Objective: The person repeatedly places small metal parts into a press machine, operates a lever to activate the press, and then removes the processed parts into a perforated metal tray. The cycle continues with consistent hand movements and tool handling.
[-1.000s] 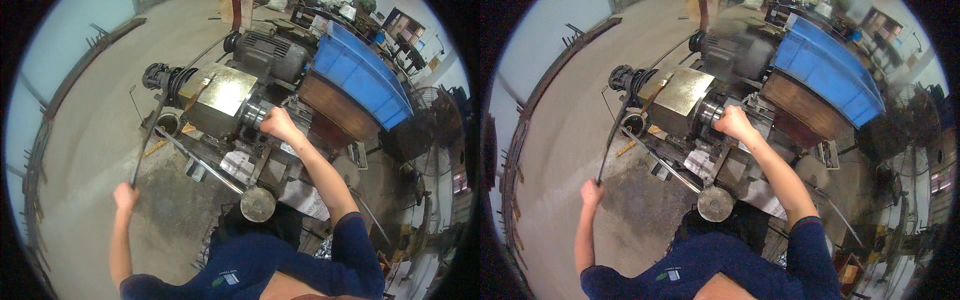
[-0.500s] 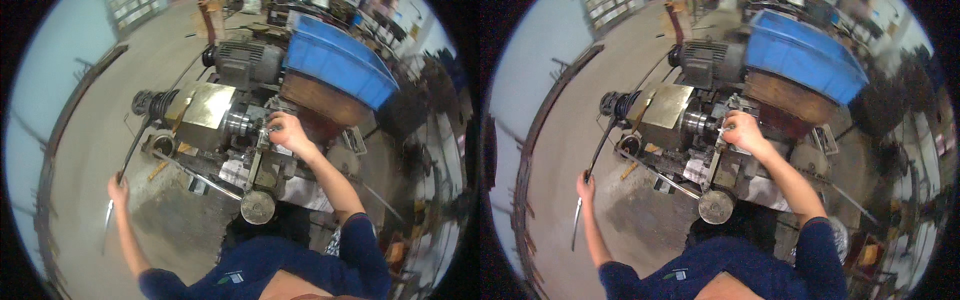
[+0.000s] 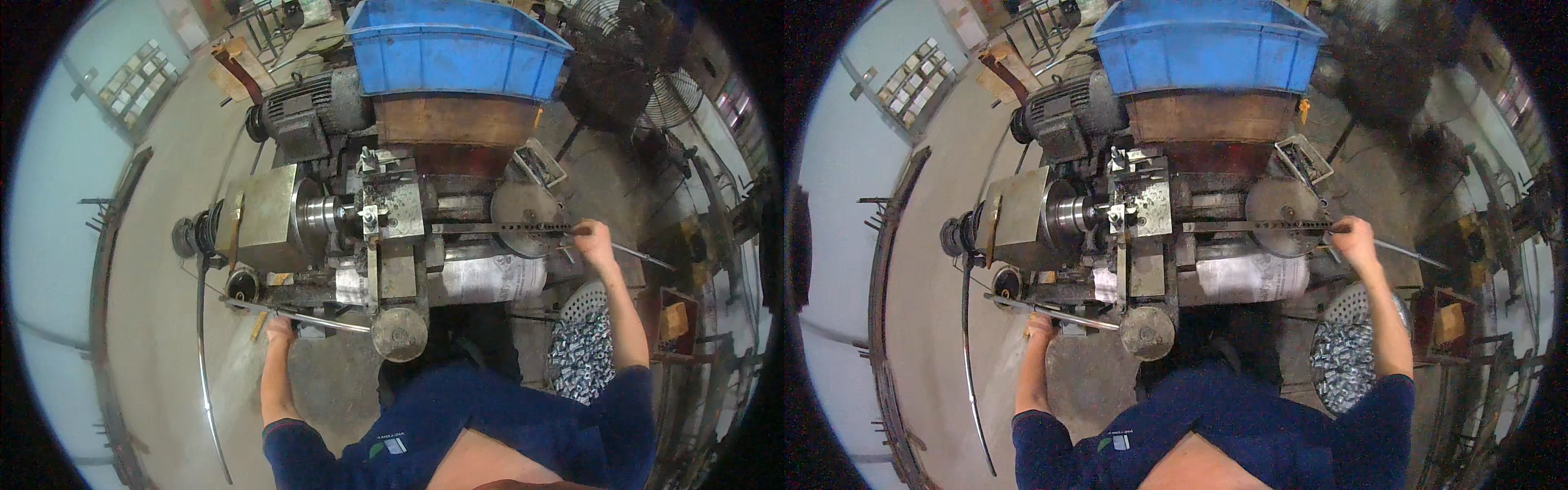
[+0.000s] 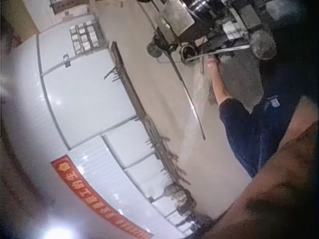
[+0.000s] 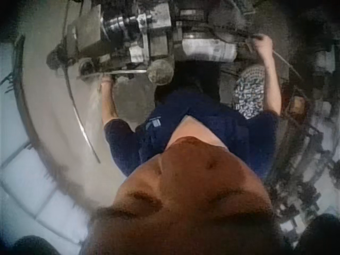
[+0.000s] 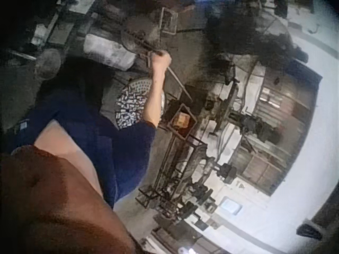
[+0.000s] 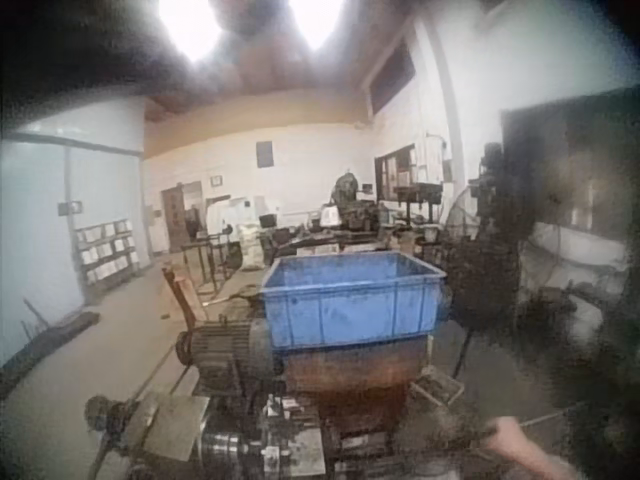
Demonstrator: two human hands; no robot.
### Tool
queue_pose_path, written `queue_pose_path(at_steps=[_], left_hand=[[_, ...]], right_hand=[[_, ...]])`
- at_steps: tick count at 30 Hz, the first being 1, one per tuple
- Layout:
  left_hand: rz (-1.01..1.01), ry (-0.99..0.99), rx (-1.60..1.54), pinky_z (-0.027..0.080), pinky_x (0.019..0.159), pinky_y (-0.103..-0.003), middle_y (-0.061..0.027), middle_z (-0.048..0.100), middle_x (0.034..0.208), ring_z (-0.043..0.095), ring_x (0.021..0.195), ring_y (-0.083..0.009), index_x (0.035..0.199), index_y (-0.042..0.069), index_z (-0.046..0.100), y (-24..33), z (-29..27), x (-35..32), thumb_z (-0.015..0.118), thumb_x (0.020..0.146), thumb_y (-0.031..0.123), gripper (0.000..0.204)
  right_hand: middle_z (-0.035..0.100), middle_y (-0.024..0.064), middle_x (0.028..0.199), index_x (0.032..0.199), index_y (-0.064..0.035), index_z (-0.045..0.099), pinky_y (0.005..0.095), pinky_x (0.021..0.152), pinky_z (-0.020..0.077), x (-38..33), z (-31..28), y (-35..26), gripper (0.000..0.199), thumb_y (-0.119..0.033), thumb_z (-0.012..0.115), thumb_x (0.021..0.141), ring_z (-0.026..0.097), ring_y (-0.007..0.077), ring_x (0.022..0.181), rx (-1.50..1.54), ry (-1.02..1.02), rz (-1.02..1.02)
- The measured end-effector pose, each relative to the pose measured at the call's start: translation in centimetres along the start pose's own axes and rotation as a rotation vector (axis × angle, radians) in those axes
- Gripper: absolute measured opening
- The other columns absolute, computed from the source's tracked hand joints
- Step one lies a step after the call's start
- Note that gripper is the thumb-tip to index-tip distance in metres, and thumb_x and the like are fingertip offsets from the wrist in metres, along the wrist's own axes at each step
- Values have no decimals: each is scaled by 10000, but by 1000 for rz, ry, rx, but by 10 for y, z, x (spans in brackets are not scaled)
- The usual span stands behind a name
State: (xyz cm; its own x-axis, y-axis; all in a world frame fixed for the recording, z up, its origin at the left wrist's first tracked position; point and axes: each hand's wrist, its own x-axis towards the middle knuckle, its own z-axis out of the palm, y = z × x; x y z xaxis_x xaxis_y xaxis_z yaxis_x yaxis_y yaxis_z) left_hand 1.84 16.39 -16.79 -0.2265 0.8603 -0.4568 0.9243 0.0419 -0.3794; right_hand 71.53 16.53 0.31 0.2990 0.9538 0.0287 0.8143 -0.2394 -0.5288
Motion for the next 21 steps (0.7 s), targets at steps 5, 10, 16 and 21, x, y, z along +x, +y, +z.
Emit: queue_pose_path(at_steps=[5, 10, 16, 21], left_hand=[[-110, 326, -453, 485, 720, -363, -85, 639, 904, 614, 840, -257, 932, 112, 642, -21, 40, -7, 659, 695, 273, 288], [-172, 352, -1475, 497, 510, -296, -149, 632, 812, 625, 638, -224, 1013, -29, 563, -62, 21, -25, 607, 786, 181, 313], [-323, 442, -1896, 517, 470, -291, -153, 598, 791, 593, 555, -199, 1020, -71, 511, -39, -57, -62, 550, 843, 357, 465], [-430, 627, -2005, 519, 448, -331, -123, 579, 834, 600, 621, -208, 1052, -38, 486, -16, -31, -14, 555, 830, 191, 327]], right_hand=[[579, 180, 1041, 1001, -25, 608, 380, 840, 435, 9, -9, 114, 427, -132, 595, 588, 546, 323, 974, -471, 189, -16], [602, 189, 923, 914, -31, 586, 424, 806, 435, 9, -6, 212, 335, -193, 607, 622, 558, 324, 926, -730, 143, 133], [609, 175, 827, 818, -35, 577, 410, 720, 472, -21, 10, 197, 285, -204, 618, 593, 587, 341, 796, -698, 142, 281], [603, 188, 763, 771, -48, 584, 433, 672, 467, -119, 26, 149, 243, -192, 598, 575, 590, 353, 746, -548, 83, 257]])
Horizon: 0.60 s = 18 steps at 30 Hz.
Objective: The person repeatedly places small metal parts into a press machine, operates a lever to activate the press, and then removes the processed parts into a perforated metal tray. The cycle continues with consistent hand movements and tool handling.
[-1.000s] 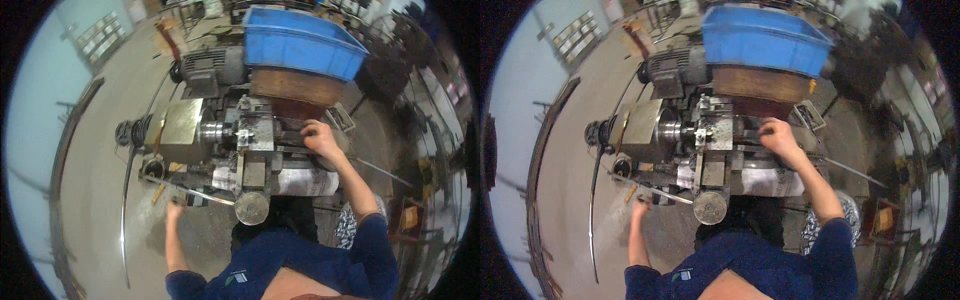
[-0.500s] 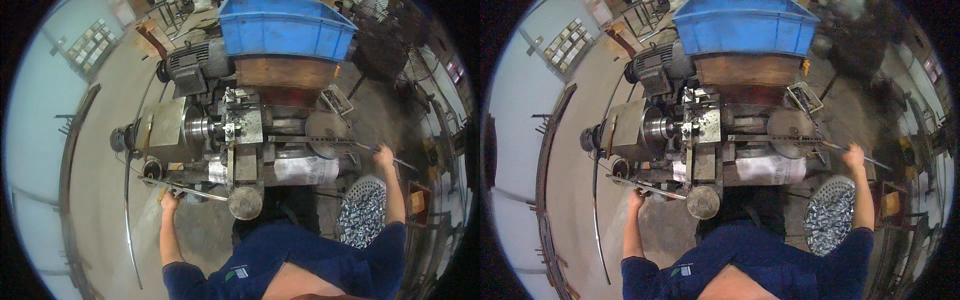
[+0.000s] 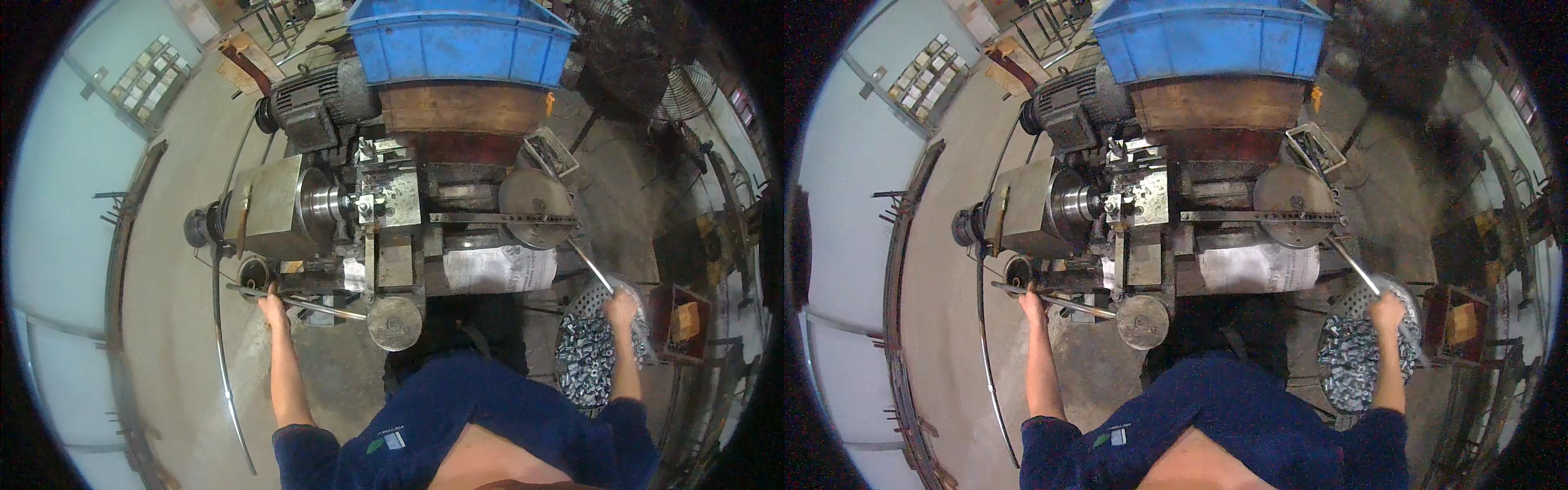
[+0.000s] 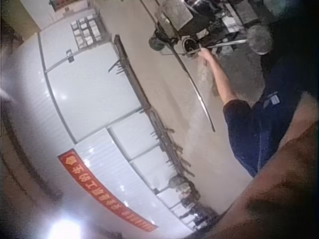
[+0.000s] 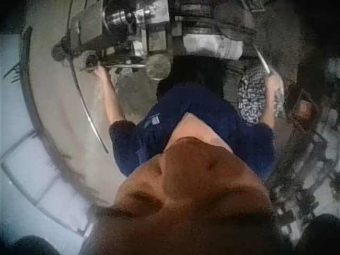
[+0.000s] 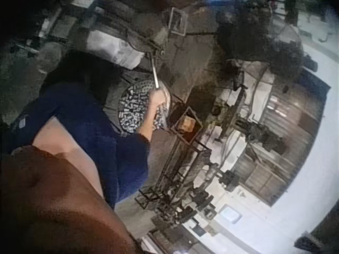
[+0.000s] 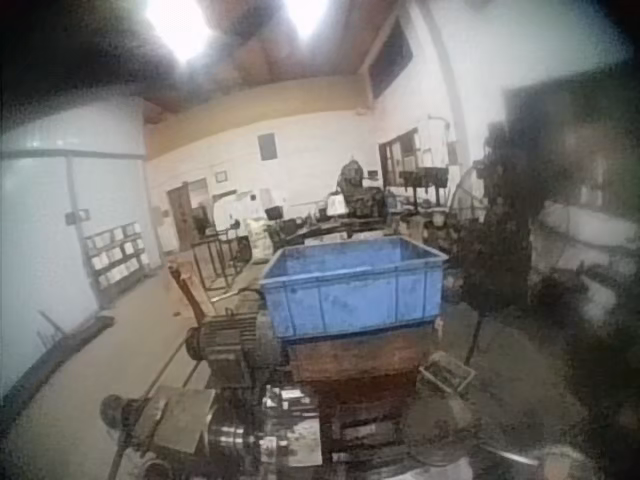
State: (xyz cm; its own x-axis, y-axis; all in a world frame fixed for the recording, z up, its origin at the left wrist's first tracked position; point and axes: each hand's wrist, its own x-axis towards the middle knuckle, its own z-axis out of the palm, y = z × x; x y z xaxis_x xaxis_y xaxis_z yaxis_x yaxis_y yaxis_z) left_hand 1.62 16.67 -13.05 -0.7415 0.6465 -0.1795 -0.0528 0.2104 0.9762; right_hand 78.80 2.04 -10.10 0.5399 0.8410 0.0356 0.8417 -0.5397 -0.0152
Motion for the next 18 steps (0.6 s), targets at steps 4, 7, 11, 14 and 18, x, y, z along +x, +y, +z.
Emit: queue_pose_path(at_steps=[4, 7, 11, 14, 18], left_hand=[[-46, 35, 26, 505, 440, -325, -125, 577, 798, 589, 563, -208, 1019, -39, 487, 22, 25, -19, 525, 805, 87, 251], [14, -22, -51, 499, 435, -323, -121, 576, 774, 590, 569, -204, 982, -55, 487, 17, 17, -18, 529, 792, 76, 234], [39, -56, -41, 494, 422, -316, -111, 574, 738, 578, 534, -194, 972, -55, 491, 9, 15, -12, 517, 793, 83, 228], [11, -78, 56, 480, 398, -304, -102, 571, 710, 566, 504, -186, 950, -43, 497, 13, 17, -12, 510, 793, 88, 205], [-34, -98, 150, 452, 364, -290, -91, 560, 667, 549, 470, -178, 907, -22, 502, 9, 8, -5, 510, 795, 114, 176]], right_hand=[[606, 183, 759, 852, -55, 591, 439, 664, 467, -56, 4, -17, 357, -241, 596, 547, 591, 356, 734, 61, -119, 156], [606, 216, 816, 922, -61, 595, 447, 721, 456, -71, -17, -41, 422, -250, 593, 545, 581, 383, 782, 152, -175, 193], [604, 228, 830, 931, -37, 592, 446, 734, 454, -77, -14, -44, 450, -242, 585, 531, 578, 386, 806, 157, -131, 187], [604, 226, 792, 923, -28, 600, 443, 719, 460, -78, -19, -47, 445, -251, 579, 538, 581, 388, 769, 176, -119, 182], [598, 222, 752, 933, -39, 608, 451, 675, 454, -78, -13, -44, 431, -262, 583, 565, 580, 387, 738, 268, -82, 170]])
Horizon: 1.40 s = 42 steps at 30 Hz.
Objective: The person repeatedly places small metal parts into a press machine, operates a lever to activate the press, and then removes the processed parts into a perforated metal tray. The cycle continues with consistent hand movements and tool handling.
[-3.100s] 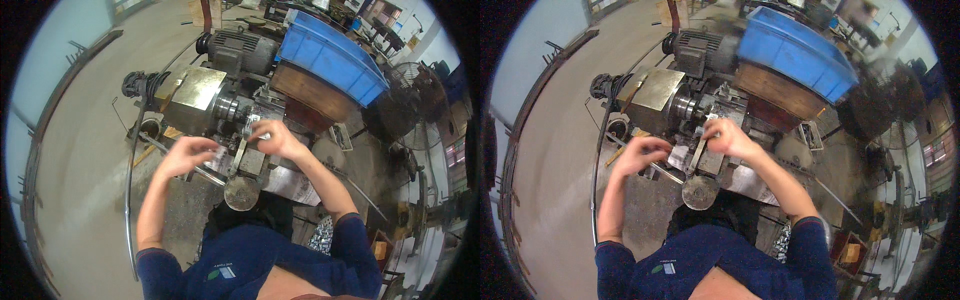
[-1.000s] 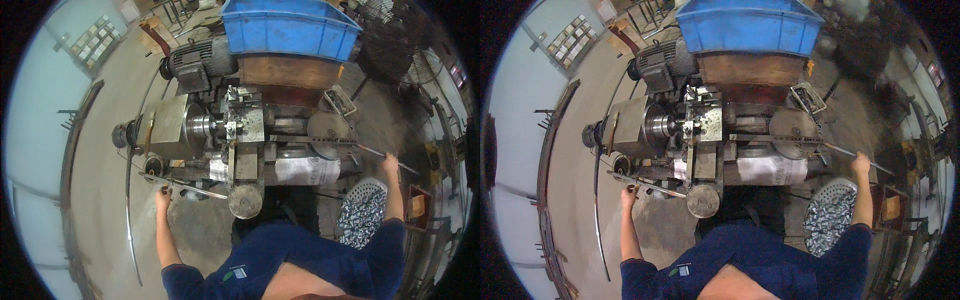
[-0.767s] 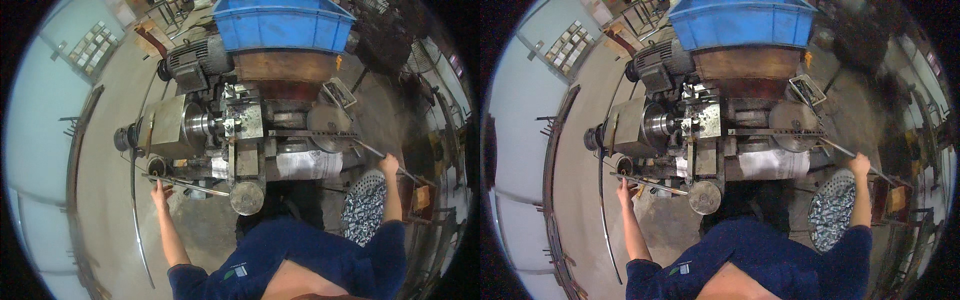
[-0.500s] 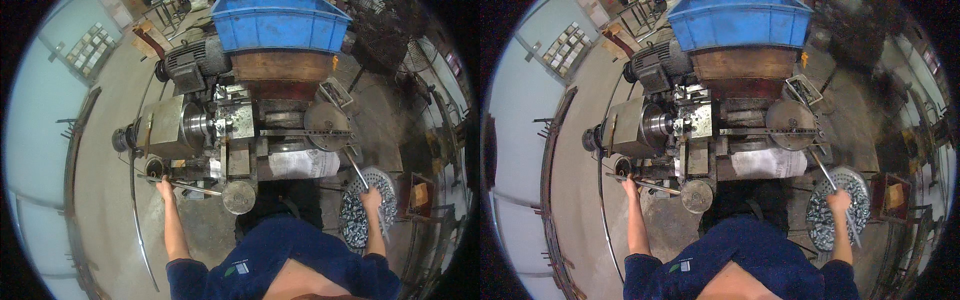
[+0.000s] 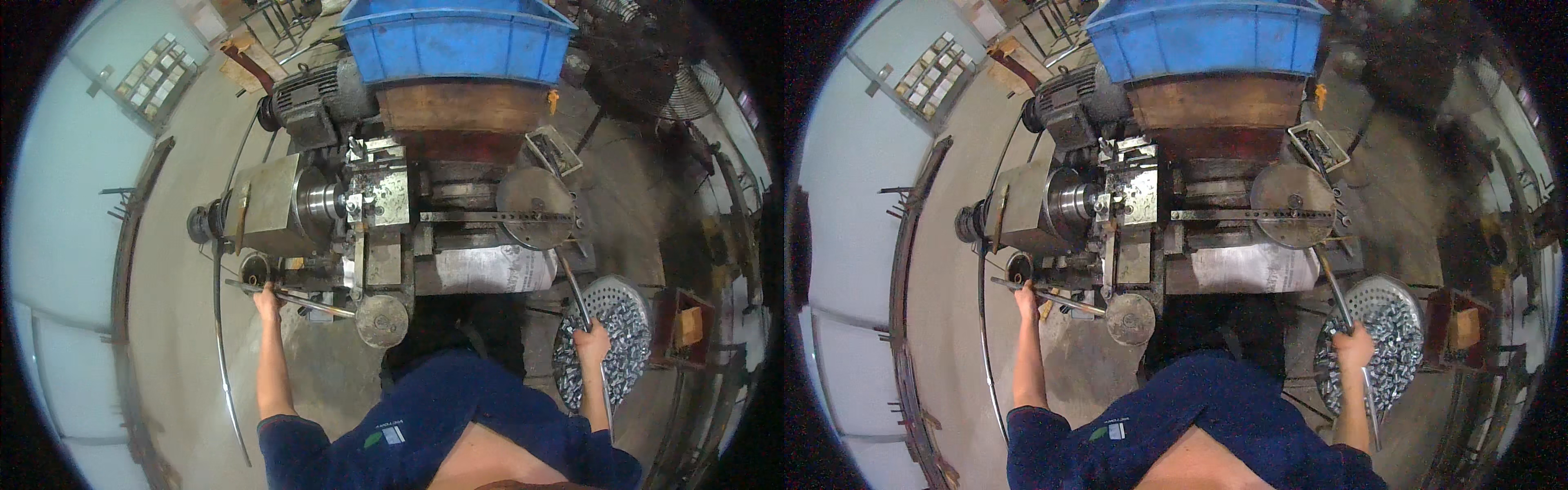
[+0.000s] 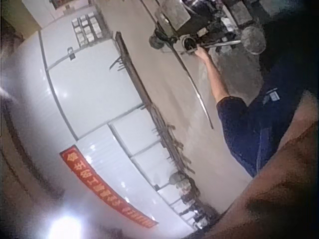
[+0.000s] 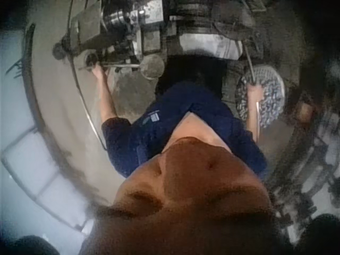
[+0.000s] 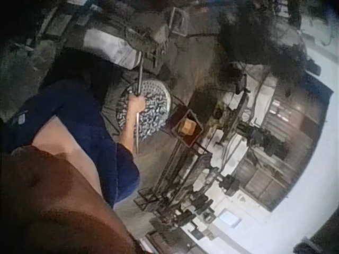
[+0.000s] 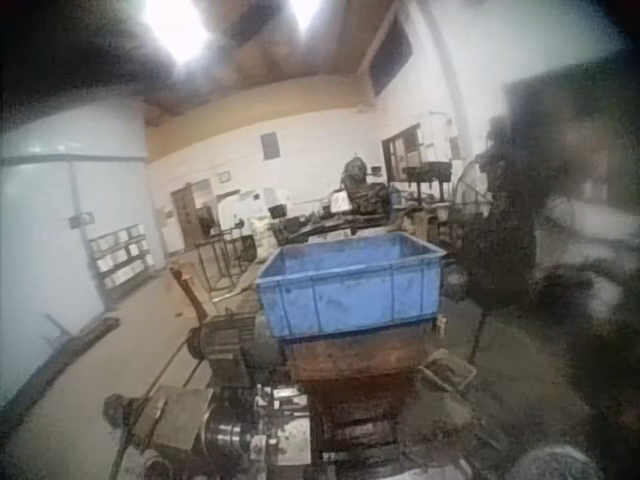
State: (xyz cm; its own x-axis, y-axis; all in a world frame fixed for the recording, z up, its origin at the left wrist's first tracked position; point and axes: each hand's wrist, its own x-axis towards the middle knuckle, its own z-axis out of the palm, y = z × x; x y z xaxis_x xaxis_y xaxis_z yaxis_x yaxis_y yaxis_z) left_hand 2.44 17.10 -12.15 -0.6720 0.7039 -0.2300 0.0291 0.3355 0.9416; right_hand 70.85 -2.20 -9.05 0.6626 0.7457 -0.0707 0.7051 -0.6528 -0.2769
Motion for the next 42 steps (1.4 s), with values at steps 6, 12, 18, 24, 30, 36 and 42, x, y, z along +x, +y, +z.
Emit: queue_pose_path(at_steps=[6, 12, 18, 24, 30, 36, 42], left_hand=[[-35, 26, 9, 441, 350, -284, -74, 541, 632, 532, 449, -170, 881, 6, 503, 9, 0, -8, 498, 799, 125, 145], [-48, 3, -7, 465, 379, -292, -87, 550, 682, 549, 483, -173, 948, 4, 496, -4, -3, -6, 515, 808, 150, 203], [-10, -136, -223, 500, 501, -296, -115, 585, 780, 589, 612, -203, 1034, 5, 488, 2, -18, -20, 546, 834, 389, 437], [263, -268, 659, 459, 637, -355, -104, 630, 797, 602, 735, -249, 957, 9, 566, -116, -53, 32, 557, 820, 209, 242], [511, -349, 1636, 484, 698, -415, -154, 638, 786, 617, 782, -324, 823, 41, 632, -114, 2, 9, 498, 777, 550, 529], [296, 135, 1075, 504, 634, -399, -125, 639, 709, 630, 712, -323, 742, 78, 615, -149, 53, -35, 525, 772, 497, 430], [411, -437, 1540, 481, 722, -429, -143, 631, 906, 607, 849, -322, 891, 94, 610, -133, -9, 10, 480, 805, 445, 384]], right_hand=[[621, 155, 763, 889, -111, 589, 440, 627, 466, 69, -1, 35, 297, -242, 592, 623, 593, 358, 706, -294, 62, -74], [541, 102, 1089, 1134, -112, 531, 482, 893, 353, 195, -17, 16, 477, -205, 588, 670, 470, 276, 1065, -490, 212, -134], [468, 161, 1223, 1247, -63, 426, 459, 1006, 266, 176, 11, -26, 695, -161, 588, 579, 398, 319, 1172, -259, 536, -287], [415, 204, 1274, 1197, -42, 472, 388, 996, 310, 82, 75, -12, 668, -136, 606, 549, 395, 347, 1174, 169, 232, -397], [576, 173, 1031, 899, -24, 630, 369, 816, 446, 34, 64, -49, 369, -118, 588, 545, 552, 339, 943, 286, 37, -378], [602, 175, 953, 864, -11, 631, 354, 762, 468, 20, 57, -77, 329, -128, 588, 559, 585, 331, 866, 305, 2, -459], [611, 153, 897, 824, 1, 631, 347, 738, 473, 37, 24, -100, 302, -93, 580, 542, 588, 324, 838, 372, 65, -615]])
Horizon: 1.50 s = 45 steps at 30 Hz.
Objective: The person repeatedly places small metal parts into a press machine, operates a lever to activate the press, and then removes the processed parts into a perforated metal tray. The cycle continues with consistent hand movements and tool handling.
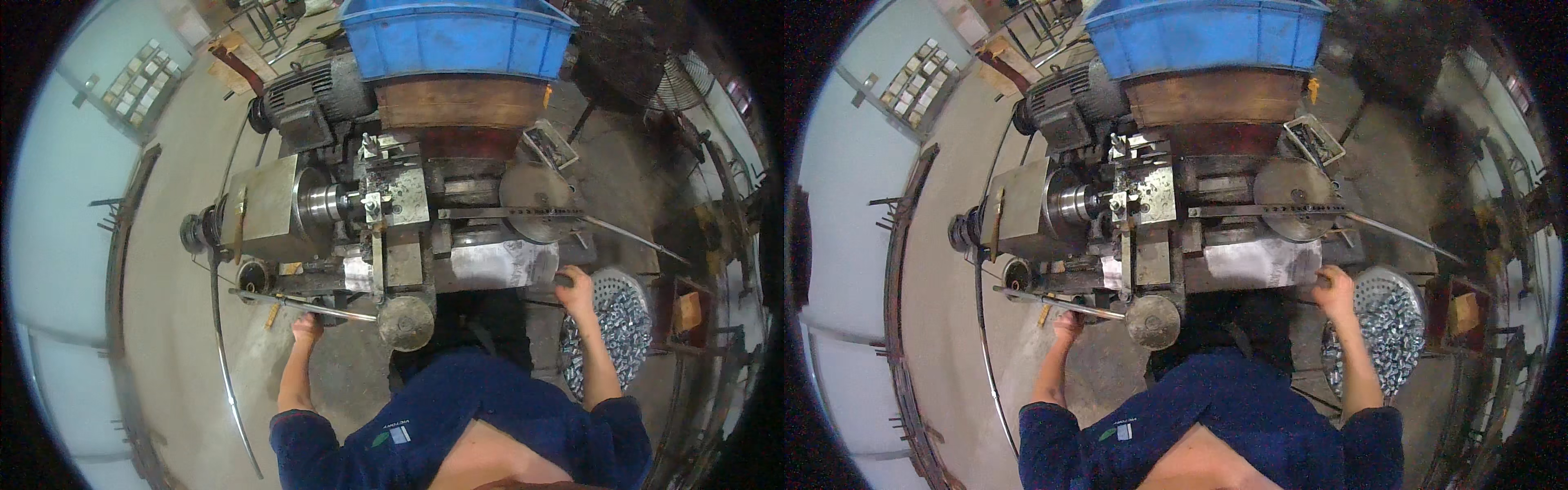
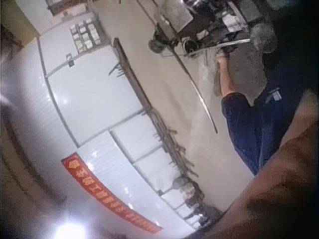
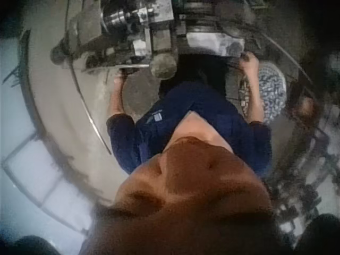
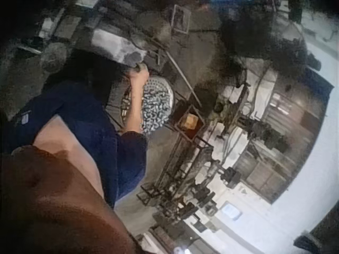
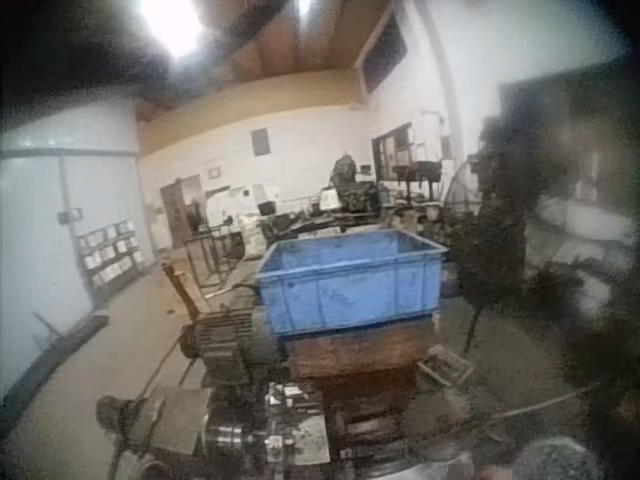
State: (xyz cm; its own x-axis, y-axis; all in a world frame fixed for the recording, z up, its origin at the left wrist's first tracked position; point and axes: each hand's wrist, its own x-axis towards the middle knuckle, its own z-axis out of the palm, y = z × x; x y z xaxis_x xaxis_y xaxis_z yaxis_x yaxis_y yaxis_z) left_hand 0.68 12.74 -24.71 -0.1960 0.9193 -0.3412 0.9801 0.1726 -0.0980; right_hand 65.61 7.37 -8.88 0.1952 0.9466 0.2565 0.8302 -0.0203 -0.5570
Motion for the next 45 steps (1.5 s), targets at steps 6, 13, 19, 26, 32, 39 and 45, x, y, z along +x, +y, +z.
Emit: queue_pose_path(at_steps=[6, 13, 19, 26, 32, 39, 45], left_hand=[[-147, 62, -258, 469, 778, -408, -172, 618, 942, 591, 899, -332, 929, 79, 609, 24, -14, -10, 525, 782, 418, 379], [-97, -170, -694, 472, 703, -399, -197, 617, 893, 605, 826, -319, 1055, 30, 572, -55, -19, -30, 620, 743, 273, 399], [-168, 631, -546, 474, 645, -339, -140, 637, 839, 615, 722, -240, 1070, 55, 569, -90, -187, -126, 575, 800, 149, 286], [-689, 355, -386, 457, 664, -425, -188, 616, 795, 595, 748, -349, 873, 28, 608, -167, -135, -161, 567, 776, 449, 434], [-665, 383, -168, 462, 691, -454, -210, 613, 778, 590, 775, -380, 804, 16, 627, -176, -165, -140, 556, 749, 502, 494], [-748, 372, -265, 466, 710, -438, -194, 623, 823, 593, 821, -370, 856, 48, 636, -163, -168, -139, 563, 724, 520, 495], [-745, 410, -413, 461, 722, -430, -174, 629, 838, 601, 831, -348, 884, 63, 615, -59, -177, -176, 583, 698, 528, 502]], right_hand=[[608, 163, 875, 835, 4, 619, 352, 722, 472, 63, -26, -51, 304, -56, 576, 541, 582, 324, 820, 46, 42, -139], [602, 137, 972, 854, -20, 618, 370, 821, 437, 160, 22, -209, 328, -104, 584, 539, 537, 313, 935, 286, -133, -692], [602, 103, 849, 742, -47, 654, 355, 785, 431, 184, 118, -314, 261, -161, 586, 516, 508, 304, 854, 187, -208, -935], [607, 164, 811, 671, -11, 652, 354, 779, 432, 181, 158, -346, 251, -191, 589, 507, 522, 324, 843, -81, -441, -778], [614, 177, 758, 661, 5, 642, 359, 747, 454, 184, 157, -347, 256, -184, 593, 497, 545, 335, 811, -120, -477, -756], [624, 175, 786, 676, 10, 641, 357, 755, 460, 185, 159, -347, 265, -191, 601, 509, 550, 328, 840, -150, -500, -737], [628, 172, 828, 734, 14, 646, 344, 772, 466, 184, 155, -346, 294, -202, 602, 540, 554, 318, 864, -171, -491, -732]])
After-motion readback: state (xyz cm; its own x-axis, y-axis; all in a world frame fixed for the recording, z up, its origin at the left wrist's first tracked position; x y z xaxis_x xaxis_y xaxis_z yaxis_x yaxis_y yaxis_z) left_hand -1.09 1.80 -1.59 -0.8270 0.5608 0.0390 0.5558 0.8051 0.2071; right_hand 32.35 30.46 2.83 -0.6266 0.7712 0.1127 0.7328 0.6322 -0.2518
